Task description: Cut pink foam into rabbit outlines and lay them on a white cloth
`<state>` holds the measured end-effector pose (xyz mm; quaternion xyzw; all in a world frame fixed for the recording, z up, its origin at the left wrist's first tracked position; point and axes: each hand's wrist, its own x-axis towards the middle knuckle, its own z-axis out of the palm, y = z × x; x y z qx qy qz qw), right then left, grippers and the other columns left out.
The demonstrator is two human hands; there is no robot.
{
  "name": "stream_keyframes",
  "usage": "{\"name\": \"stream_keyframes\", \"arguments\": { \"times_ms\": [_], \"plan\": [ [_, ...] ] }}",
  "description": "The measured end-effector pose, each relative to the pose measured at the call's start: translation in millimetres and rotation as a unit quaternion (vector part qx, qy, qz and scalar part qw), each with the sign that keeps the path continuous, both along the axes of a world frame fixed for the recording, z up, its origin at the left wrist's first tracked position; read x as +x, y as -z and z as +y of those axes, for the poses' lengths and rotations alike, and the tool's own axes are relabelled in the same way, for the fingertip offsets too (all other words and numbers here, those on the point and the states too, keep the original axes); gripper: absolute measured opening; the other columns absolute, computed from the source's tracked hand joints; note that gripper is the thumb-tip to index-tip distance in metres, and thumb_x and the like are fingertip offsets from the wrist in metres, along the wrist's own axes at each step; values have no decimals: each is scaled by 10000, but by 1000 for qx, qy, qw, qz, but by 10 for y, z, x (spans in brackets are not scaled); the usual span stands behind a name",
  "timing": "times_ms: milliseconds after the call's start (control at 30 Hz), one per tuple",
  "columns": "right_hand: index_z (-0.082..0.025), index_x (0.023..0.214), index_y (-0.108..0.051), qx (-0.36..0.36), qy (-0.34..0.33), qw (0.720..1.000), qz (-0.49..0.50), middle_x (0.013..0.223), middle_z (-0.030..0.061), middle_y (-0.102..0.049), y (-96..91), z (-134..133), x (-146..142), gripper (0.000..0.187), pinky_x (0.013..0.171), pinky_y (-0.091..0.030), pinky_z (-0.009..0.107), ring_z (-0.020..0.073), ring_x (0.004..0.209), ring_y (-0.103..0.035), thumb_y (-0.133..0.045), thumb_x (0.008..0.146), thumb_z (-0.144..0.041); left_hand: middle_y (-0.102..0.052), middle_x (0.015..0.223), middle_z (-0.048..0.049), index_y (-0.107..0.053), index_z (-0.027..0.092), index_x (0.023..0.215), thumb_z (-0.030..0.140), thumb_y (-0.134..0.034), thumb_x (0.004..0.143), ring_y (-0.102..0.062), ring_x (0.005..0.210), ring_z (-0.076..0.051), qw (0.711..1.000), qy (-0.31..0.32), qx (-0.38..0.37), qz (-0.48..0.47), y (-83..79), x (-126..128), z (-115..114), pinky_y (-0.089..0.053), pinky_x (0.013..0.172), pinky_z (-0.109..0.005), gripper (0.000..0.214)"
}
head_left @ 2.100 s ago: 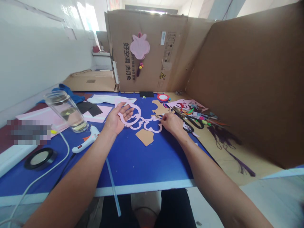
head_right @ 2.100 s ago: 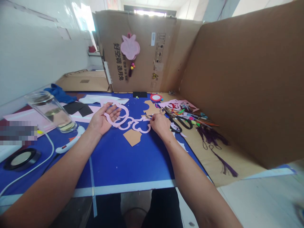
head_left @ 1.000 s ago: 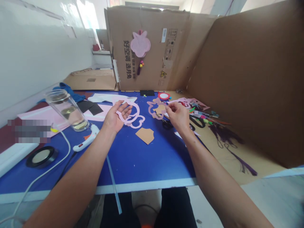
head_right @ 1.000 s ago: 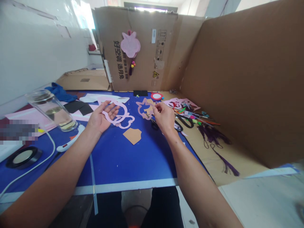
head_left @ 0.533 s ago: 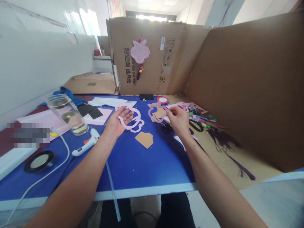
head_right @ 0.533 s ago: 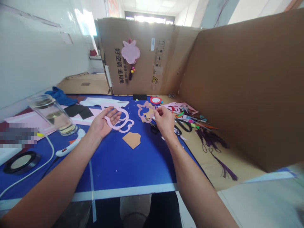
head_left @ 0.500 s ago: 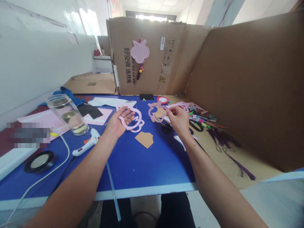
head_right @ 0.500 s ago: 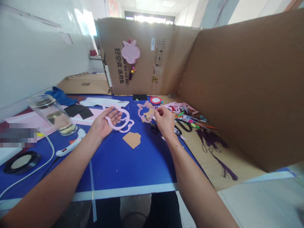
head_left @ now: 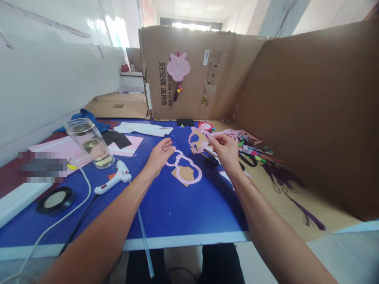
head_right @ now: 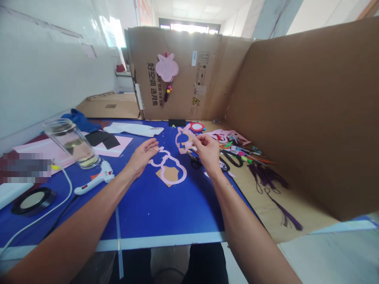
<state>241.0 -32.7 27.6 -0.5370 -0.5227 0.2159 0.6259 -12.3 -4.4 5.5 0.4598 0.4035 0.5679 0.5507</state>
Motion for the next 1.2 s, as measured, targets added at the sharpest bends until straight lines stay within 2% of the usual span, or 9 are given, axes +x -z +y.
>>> {"name": "stream_keyframes", "arguments": {
  "times_ms": [200, 367, 500, 567, 633, 867, 1200],
  "plan": [
    [-208, 864, -723, -17, -96, 995, 38, 739, 16, -719, -48, -94, -130, 344, 554, -438, 278, 131, 568, -541, -840, 807, -527, -720, 1416, -174, -757, 204, 1236, 153, -858, 846, -681, 1323, -284, 997, 52, -43, -24, -56, 19, -60, -478, 1186, -451, 406],
    [-218, 856, -728, -14, -203, 975, 87, 705, -11, -685, -63, -141, -208, 366, 527, -399, 258, 104, 550, -500, -911, 781, -526, -747, 1361, -168, -720, 188, 1283, 223, -822, 914, -726, 1235, -253, 992, 91, -73, -51, -65, 21, -78, -485, 1188, -443, 385],
    [-234, 858, -724, -3, -254, 960, 122, 688, -24, -656, -22, -138, -250, 340, 516, -374, 255, 99, 545, -494, -910, 809, -515, -797, 1220, -190, -712, 158, 1222, 305, -759, 981, -795, 1047, -259, 974, 166, -113, -104, -73, 8, -102, -608, 1023, -429, 286],
    [-235, 850, -726, -11, -259, 957, 132, 681, -27, -650, 3, -124, -256, 326, 509, -357, 254, 96, 537, -483, -914, 809, -499, -807, 1182, -202, -710, 143, 1214, 331, -728, 1003, -809, 1013, -282, 962, 212, -114, -132, -87, -8, -112, -643, 939, -430, 283],
    [-231, 850, -736, -27, -256, 957, 135, 680, -26, -655, 28, -105, -251, 308, 506, -342, 253, 92, 534, -479, -916, 809, -478, -817, 1153, -203, -705, 135, 1205, 308, -714, 1007, -818, 993, -295, 956, 231, -100, -151, -103, -27, -113, -656, 889, -431, 264],
    [-218, 854, -754, -70, -232, 963, 118, 725, -9, -709, 94, -60, -217, 313, 503, -313, 256, 93, 537, -478, -904, 789, -485, -830, 1103, -193, -686, 143, 1039, 176, -711, 975, -829, 893, -269, 972, 177, -67, -141, -104, -47, -65, -659, 757, -367, 76],
    [-206, 854, -740, -102, -239, 962, 81, 773, 16, -743, 82, -99, -268, 403, 530, -355, 271, 106, 548, -498, -895, 754, -564, -840, 1028, -165, -686, 146, 995, 132, -708, 946, -829, 850, -245, 979, 158, -52, -115, -149, -33, -83, -660, 783, -350, 55]
  ]
}}
